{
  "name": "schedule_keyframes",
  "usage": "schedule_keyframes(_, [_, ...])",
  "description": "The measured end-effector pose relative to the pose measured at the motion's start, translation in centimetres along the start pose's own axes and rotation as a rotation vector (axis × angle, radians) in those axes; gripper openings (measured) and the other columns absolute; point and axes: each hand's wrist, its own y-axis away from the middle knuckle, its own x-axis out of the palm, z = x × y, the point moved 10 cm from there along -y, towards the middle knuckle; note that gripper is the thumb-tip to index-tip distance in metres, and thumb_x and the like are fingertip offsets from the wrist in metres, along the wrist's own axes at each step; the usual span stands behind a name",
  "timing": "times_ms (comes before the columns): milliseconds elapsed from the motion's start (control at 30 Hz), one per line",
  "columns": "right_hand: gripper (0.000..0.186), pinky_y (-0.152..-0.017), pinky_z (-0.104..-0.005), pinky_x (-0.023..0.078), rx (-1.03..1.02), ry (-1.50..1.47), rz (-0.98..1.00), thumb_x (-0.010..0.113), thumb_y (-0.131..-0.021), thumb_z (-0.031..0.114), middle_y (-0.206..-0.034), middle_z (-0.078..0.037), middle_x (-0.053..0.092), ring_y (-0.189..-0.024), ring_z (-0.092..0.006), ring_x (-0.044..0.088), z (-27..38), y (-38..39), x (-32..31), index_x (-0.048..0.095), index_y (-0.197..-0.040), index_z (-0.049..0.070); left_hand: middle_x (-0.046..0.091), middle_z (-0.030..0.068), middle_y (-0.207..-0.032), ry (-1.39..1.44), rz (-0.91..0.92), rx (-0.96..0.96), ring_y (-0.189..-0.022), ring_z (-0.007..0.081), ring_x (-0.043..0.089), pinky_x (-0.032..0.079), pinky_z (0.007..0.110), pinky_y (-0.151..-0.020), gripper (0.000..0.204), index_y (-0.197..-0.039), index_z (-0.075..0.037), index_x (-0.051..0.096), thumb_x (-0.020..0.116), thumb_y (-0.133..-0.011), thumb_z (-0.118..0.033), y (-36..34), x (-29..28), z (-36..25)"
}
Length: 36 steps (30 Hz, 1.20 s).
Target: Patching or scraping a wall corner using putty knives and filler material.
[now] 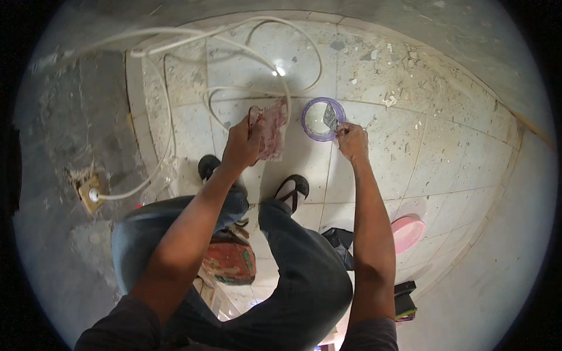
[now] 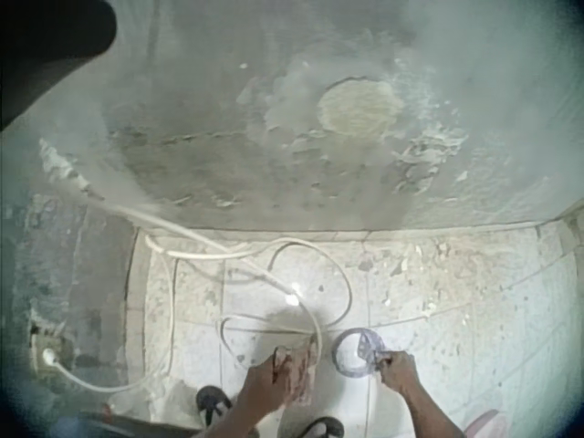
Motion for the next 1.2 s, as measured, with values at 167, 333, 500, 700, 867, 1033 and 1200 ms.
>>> schedule_keyframes(167, [0.022, -0.05, -0.0293, 0.053, -0.015, 0.001, 0.097, 0.051, -0.09, 0.011, -0.071, -0.009, 0.069, -0.05, -0.015, 0.063, 3.0, -0.7, -2.8, 0.069, -0.093, -0.001, 0.062, 0.0242, -0.069, -0.225, -0.042, 0.069, -0.063, 0.0441, 0.06, 0.049, 0.048, -0.058, 0.025, -0.103, 0.001, 0.06, 0.047, -0.096, -0.02, 1.9, 1.5, -4.8])
schedule_keyframes(333, [0.022, -0.042, -0.0291, 0.051, 0.001, -0.063, 0.152, 0.049, -0.089, 0.01, -0.07, -0.009, 0.068, -0.046, -0.0147, 0.062, 2.4, -1.1, -2.0, 0.067, -0.096, -0.001, 0.063, 0.0225, -0.069, -0.357, 0.122, 0.126, -0.061, 0.041, 0.063, 0.051, 0.048, -0.059, 0.025, -0.102, 0.0, 0.061, 0.047, -0.096, -0.02, 2.9, 7.4, -5.3])
schedule_keyframes(500, [0.022, -0.043, -0.0296, 0.052, -0.074, -0.035, 0.157, 0.049, -0.089, 0.01, -0.066, -0.01, 0.067, -0.045, -0.0151, 0.062, 2.5, -1.4, -1.2, 0.066, -0.096, -0.001, 0.062, 0.0227, -0.066, -0.373, 0.242, 0.047, -0.06, 0.0398, 0.063, 0.051, 0.049, -0.062, 0.02, -0.097, -0.001, 0.058, 0.047, -0.095, -0.018, 0.9, 12.4, -3.4])
schedule_keyframes(700, [0.022, -0.042, -0.0299, 0.05, -0.129, -0.091, 0.025, 0.051, -0.094, 0.015, -0.063, -0.012, 0.064, -0.042, -0.017, 0.06, 2.1, -0.8, -0.6, 0.064, -0.092, -0.003, 0.063, 0.0272, -0.07, -0.301, 0.05, -0.007, -0.065, 0.0434, 0.064, 0.051, 0.052, -0.065, 0.025, -0.105, 0.005, 0.057, 0.047, -0.093, -0.015, -1.2, 10.0, -2.0])
schedule_keyframes(867, [0.02, -0.04, -0.0303, 0.045, -0.335, -0.142, -0.202, 0.06, -0.093, 0.016, -0.071, -0.013, 0.064, -0.044, -0.016, 0.059, -0.2, 0.4, 1.2, 0.063, -0.093, -0.003, 0.062, 0.0285, -0.071, -0.217, 0.031, 0.026, -0.064, 0.0447, 0.063, 0.05, 0.051, -0.06, 0.027, -0.105, 0.008, 0.056, 0.046, -0.092, -0.012, -0.8, 8.2, -1.8])
schedule_keyframes(1033, [0.014, -0.066, -0.0473, 0.048, -0.266, -0.172, -0.275, 0.059, -0.091, 0.012, -0.083, -0.02, 0.06, -0.074, -0.0391, 0.06, 0.8, 1.7, 1.4, 0.063, -0.089, -0.001, 0.06, 0.0289, -0.068, -0.31, -0.005, 0.081, -0.061, 0.0445, 0.062, 0.049, 0.05, -0.054, 0.026, -0.104, 0.01, 0.056, 0.046, -0.093, -0.012, -1.1, 7.7, -2.1])
schedule_keyframes(1200, [0.013, -0.064, -0.049, 0.048, -0.276, -0.104, -0.328, 0.058, -0.091, 0.012, -0.087, -0.021, 0.058, -0.072, -0.0405, 0.06, 2.1, 2.2, 1.8, 0.063, -0.091, 0.0, 0.059, 0.0288, -0.063, -0.386, 0.026, 0.017, -0.06, 0.0449, 0.061, 0.049, 0.051, -0.058, 0.029, -0.101, 0.011, 0.056, 0.045, -0.094, -0.015, -2.5, 8.4, -1.6])
